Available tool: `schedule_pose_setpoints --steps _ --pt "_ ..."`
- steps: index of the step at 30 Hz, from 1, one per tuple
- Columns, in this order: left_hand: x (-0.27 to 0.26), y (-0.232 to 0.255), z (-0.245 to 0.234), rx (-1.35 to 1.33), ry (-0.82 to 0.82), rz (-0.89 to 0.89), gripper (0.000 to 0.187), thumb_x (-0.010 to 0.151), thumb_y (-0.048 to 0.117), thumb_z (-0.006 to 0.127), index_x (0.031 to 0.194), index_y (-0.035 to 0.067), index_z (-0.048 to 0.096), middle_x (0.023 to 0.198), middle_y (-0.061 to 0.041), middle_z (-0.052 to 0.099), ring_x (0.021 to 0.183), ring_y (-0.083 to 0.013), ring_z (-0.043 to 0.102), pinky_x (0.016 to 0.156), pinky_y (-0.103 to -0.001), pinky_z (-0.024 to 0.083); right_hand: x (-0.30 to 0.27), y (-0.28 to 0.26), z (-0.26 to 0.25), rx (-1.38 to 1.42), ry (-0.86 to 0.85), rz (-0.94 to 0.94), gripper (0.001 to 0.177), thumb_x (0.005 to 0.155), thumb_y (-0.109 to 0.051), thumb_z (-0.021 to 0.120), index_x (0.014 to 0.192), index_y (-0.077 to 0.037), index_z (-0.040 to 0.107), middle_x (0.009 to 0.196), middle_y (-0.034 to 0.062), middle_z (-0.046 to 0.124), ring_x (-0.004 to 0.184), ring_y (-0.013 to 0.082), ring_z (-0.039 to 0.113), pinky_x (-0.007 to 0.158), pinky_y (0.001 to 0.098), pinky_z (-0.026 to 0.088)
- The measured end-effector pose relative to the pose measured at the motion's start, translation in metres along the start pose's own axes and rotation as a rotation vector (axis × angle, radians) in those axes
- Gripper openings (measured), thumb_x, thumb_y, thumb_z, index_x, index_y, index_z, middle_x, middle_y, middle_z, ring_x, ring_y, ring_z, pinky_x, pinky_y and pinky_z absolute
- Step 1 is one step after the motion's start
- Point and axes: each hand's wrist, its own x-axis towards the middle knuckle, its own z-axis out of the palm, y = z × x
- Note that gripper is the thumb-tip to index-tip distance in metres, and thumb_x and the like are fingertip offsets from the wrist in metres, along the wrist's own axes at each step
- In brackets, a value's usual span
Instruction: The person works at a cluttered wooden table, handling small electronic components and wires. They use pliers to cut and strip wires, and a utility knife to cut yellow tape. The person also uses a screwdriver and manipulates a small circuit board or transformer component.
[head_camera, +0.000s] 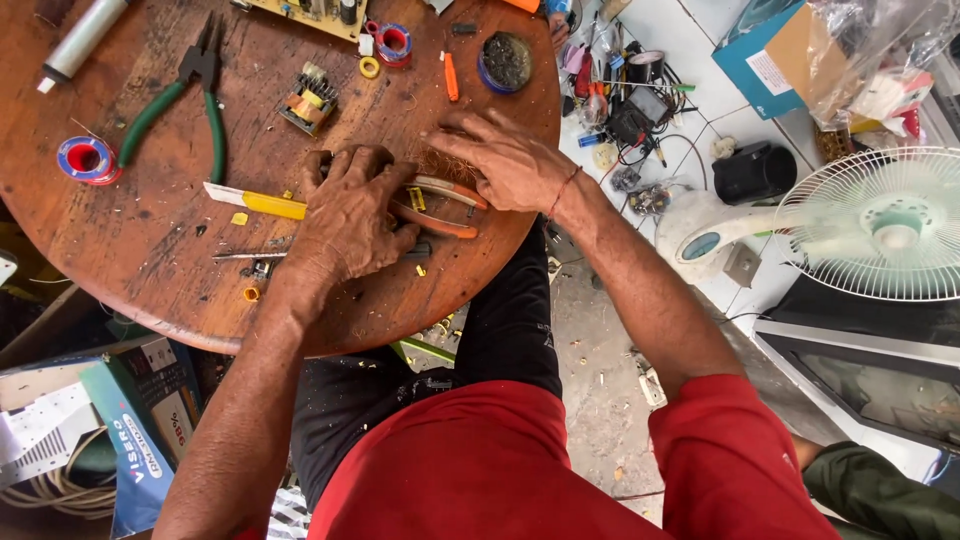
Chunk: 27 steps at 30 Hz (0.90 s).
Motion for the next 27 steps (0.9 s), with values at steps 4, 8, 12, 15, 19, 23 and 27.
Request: schedule_pose_setpoints --steps 4,8,12,15,19,23,27 --pt "0.002 0.000 -0.005 -0.100 -0.074 -0.053 0.076 0.069 0.046 0.078 0.138 0.020 0.061 0.132 -0.012 0.052 0.127 -0.0351 0.046 0.114 -0.062 0.016 0.017 -0.018 -0.026 -0.016 -0.129 0.049 0.103 0.079 0.011 0.057 0.165 -0.025 0.014 0.168 0.0230 0.011 0.157 0.0345 0.012 0.127 0.0513 0.005" --pt "-0.003 -0.009 -0.001 -0.102 -0.057 -0.023 0.077 0.065 0.049 0.077 0.136 0.021 0.062 0.129 -0.013 0.053 0.128 -0.0360 0.045 0.116 -0.063 0.014 0.026 -0.033 -0.042 -0.044 -0.274 0.147 0.090 0.088 0.001 0.053 0.163 -0.037 0.018 0.170 0.0053 0.001 0.150 0.0507 0.015 0.117 0.0648 0.033" --pt "-0.006 -0.013 0.000 -0.092 -0.030 0.015 0.080 0.061 0.048 0.077 0.136 0.023 0.062 0.132 -0.012 0.053 0.128 -0.0358 0.045 0.116 -0.062 0.015 0.018 -0.030 -0.028 -0.112 -0.166 0.018 0.082 0.083 -0.004 0.059 0.159 -0.026 0.038 0.162 0.0104 0.028 0.139 0.0424 0.031 0.099 0.0523 0.053" --pt "-0.007 0.003 -0.019 -0.100 -0.107 -0.100 0.072 0.069 0.050 0.076 0.134 0.021 0.058 0.128 -0.018 0.051 0.128 -0.0399 0.047 0.116 -0.062 0.019 0.005 -0.041 -0.030 0.024 -0.060 -0.057 0.047 0.097 -0.005 0.059 0.145 -0.008 0.059 0.146 0.0295 0.055 0.146 0.0434 0.041 0.124 0.0575 0.020" --pt "-0.009 0.003 -0.020 -0.096 -0.112 -0.098 0.074 0.069 0.051 0.077 0.136 0.023 0.059 0.126 -0.017 0.051 0.128 -0.0387 0.048 0.116 -0.061 0.019 0.002 -0.012 0.024 -0.048 0.012 -0.018 0.037 0.101 -0.006 0.058 0.136 -0.013 0.067 0.139 0.0262 0.061 0.141 0.0425 0.048 0.121 0.0557 0.032" --pt "-0.017 0.003 -0.015 -0.077 -0.058 -0.098 0.071 0.074 0.048 0.075 0.138 0.023 0.057 0.134 -0.018 0.052 0.133 -0.0394 0.046 0.115 -0.064 0.021 0.006 0.004 0.063 -0.110 0.250 -0.036 0.024 0.102 -0.013 0.058 0.124 -0.015 0.068 0.125 0.0180 0.063 0.126 0.0377 0.059 0.104 0.0489 0.050" --pt "-0.036 0.006 -0.017 -0.076 0.098 -0.079 0.063 0.081 0.032 0.075 0.141 0.018 0.061 0.137 -0.024 0.055 0.135 -0.0446 0.047 0.117 -0.071 0.017 0.011 0.006 0.057 -0.054 0.589 -0.186 0.009 0.098 -0.007 0.061 0.096 -0.008 0.069 0.094 0.0127 0.063 0.090 0.0317 0.068 0.076 0.0388 0.058"
